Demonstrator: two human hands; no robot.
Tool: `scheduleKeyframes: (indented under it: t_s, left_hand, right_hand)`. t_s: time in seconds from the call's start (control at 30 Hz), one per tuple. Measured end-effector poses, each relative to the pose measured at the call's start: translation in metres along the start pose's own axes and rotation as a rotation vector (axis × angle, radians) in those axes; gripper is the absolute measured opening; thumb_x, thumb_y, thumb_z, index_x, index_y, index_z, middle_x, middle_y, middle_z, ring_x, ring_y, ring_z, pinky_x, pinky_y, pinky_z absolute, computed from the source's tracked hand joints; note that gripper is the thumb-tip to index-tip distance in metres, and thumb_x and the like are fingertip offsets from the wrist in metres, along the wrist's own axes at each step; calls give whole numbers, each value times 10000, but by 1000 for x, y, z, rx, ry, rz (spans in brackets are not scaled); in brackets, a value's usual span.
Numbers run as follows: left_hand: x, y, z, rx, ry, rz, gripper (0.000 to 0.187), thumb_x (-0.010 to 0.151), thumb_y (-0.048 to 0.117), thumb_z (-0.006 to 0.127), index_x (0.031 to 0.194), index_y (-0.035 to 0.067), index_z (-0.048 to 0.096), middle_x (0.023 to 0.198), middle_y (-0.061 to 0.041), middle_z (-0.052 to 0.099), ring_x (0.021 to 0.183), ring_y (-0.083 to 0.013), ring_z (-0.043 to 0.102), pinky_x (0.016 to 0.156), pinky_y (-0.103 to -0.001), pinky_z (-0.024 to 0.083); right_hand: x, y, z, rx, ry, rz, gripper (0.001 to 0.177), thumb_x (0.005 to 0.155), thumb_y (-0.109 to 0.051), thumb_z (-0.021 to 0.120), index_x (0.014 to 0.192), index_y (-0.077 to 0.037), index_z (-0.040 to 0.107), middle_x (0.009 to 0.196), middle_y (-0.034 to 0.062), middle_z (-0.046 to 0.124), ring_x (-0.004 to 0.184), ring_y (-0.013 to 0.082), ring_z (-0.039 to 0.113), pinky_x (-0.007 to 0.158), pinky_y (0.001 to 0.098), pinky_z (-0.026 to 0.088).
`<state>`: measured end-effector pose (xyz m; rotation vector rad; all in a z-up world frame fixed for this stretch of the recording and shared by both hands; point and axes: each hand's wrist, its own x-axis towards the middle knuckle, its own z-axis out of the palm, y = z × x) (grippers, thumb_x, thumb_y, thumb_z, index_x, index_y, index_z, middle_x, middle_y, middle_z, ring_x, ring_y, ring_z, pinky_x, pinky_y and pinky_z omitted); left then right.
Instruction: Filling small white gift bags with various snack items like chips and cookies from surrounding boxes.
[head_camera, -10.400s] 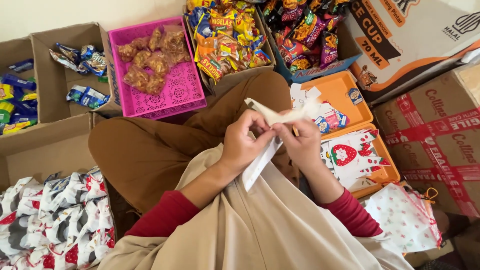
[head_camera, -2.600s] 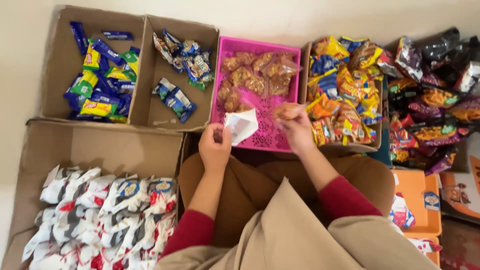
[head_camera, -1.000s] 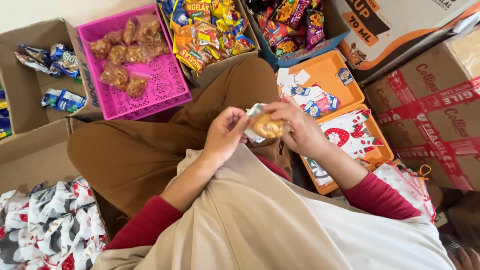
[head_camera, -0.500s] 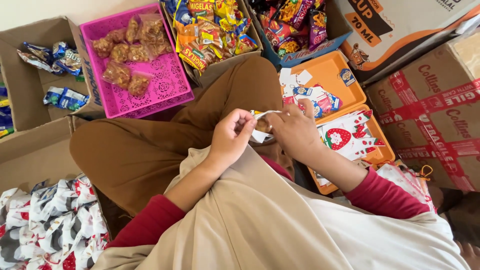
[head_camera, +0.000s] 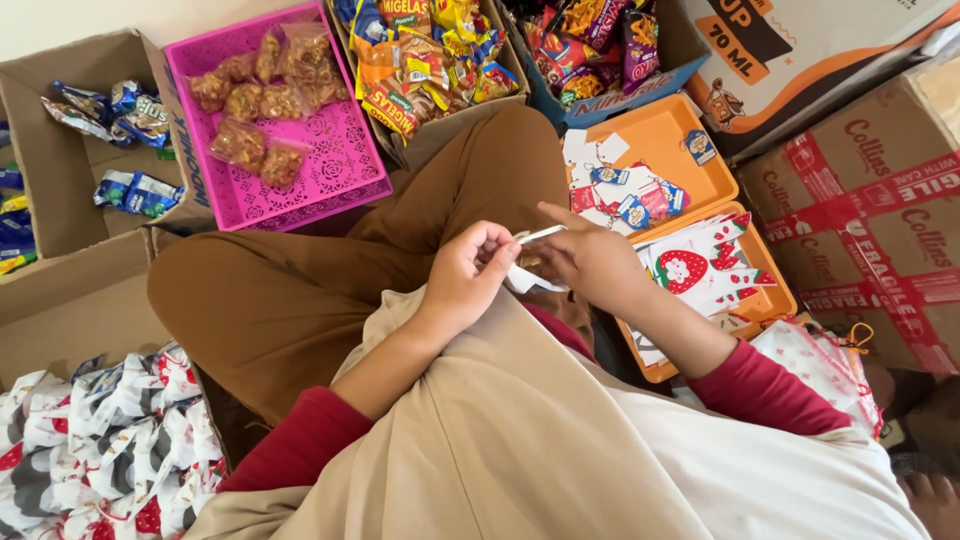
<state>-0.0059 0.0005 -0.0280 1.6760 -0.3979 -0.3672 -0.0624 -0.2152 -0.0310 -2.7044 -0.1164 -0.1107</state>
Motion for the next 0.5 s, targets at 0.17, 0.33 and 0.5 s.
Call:
scheduleKeyframes:
  t_s: [0.17, 0.33, 0.5]
  left_hand:
    - [1, -4, 2, 5, 25, 19, 93, 973, 237, 696, 949, 149, 714, 752, -25, 706, 716, -108, 650, 616, -246, 567]
    - [1, -2, 2, 0, 33, 31, 90, 973, 227, 695, 950, 141, 713, 744, -31, 701, 708, -102, 638, 617, -240, 568]
    - [4, -7, 2, 13, 70, 49, 90, 965, 237, 706, 939, 152, 719, 733, -26, 690, 688, -106, 621, 610, -244, 573]
  right_hand:
    - [-3, -30, -13, -258, -105, 94, 166, 960, -231, 622, 1122, -201, 645, 1638, -76, 374, 1031, 322, 714, 817, 477, 610]
    - [1, -44, -29, -361, -350, 233, 344, 926, -363, 698, 1242, -238, 640, 1689, -49, 236, 1242, 296, 626, 884, 514, 605]
    - [3, -30, -21, -379, -209, 161, 261, 922, -201, 666, 1175, -231, 727, 1680, -91, 306, 1335, 264, 560, 937, 436, 588]
